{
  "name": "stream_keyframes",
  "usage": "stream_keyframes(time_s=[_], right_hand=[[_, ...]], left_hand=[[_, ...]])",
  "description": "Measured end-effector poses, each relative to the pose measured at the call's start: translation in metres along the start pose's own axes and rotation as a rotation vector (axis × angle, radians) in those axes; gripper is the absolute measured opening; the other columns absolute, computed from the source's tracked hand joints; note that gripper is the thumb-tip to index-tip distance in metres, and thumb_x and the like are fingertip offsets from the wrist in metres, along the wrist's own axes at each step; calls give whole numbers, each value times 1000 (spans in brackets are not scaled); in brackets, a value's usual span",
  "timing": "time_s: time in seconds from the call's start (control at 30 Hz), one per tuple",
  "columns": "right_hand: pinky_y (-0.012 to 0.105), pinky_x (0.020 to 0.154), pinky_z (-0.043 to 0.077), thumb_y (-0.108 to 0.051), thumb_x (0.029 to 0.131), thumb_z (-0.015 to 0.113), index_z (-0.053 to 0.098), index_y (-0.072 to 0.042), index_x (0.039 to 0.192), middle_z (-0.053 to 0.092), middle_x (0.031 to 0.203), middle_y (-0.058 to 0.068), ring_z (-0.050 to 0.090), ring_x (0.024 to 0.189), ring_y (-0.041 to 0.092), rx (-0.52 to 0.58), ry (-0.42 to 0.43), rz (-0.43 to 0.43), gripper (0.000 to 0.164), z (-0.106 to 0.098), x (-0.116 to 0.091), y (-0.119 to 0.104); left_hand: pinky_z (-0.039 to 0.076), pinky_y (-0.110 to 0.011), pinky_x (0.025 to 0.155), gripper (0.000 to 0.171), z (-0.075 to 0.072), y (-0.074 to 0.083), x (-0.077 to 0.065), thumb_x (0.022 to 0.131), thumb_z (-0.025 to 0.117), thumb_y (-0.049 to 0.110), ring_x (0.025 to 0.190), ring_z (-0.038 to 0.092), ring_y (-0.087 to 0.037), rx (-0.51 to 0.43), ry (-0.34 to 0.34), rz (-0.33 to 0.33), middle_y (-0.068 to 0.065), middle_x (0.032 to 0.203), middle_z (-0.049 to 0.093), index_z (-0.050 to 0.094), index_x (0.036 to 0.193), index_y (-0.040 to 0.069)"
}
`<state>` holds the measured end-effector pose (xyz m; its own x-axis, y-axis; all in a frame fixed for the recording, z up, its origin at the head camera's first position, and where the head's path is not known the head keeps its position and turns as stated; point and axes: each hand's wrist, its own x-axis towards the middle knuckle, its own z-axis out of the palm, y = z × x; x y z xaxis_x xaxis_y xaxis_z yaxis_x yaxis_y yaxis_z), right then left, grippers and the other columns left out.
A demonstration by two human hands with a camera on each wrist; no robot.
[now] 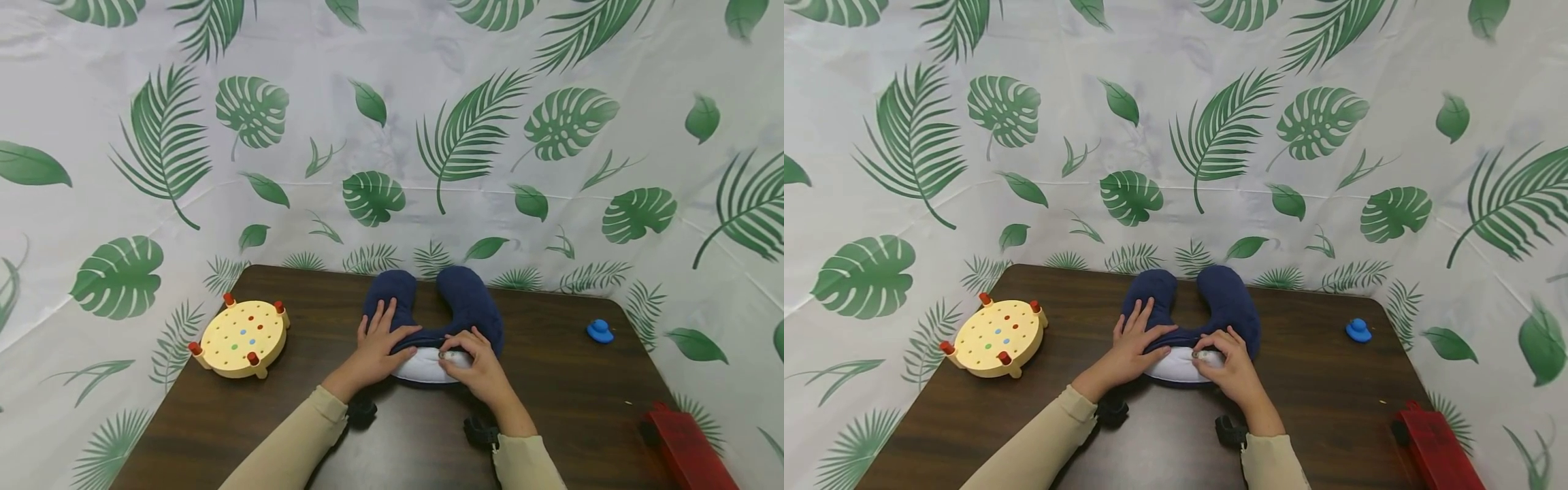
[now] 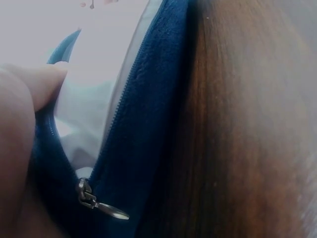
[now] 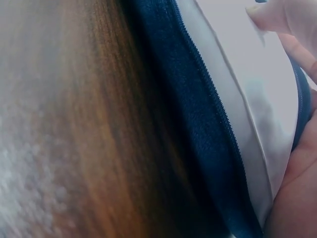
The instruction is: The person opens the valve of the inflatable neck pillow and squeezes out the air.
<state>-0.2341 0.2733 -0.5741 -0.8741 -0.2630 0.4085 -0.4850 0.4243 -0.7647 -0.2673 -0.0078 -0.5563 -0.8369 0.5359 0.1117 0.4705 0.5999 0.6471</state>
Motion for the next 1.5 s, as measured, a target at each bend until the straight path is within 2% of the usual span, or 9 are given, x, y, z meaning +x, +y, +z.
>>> stream_keyframes(time_s=[0.33,0.8,1.5], right_hand=[[77,127,8,-8,88,91,74,-26,104,74,104,-1,71,127,38,23,10,-2,29,-1,1,0],[76,127,11,-7,89,90,76,-26,100,76,104,-2,71,127,39,1,23,-1,27,5,1,-1],[74,128,12,-8,88,91,77,-26,99,77,105,-2,71,126,38,-9,24,5,25,6,-1,-1]], left_hand=[[-5,-77,128,51,0,0,2,111,54,57,171,-13,-39,8,3,6,-13,186,-2,56,159,40],[-5,-77,128,51,1,-4,-1,111,53,58,171,-14,-38,-5,1,7,-12,186,-3,56,159,41],[-7,-75,129,54,1,-5,0,111,52,60,171,-17,-34,-6,-28,-2,-10,186,-7,53,161,42]])
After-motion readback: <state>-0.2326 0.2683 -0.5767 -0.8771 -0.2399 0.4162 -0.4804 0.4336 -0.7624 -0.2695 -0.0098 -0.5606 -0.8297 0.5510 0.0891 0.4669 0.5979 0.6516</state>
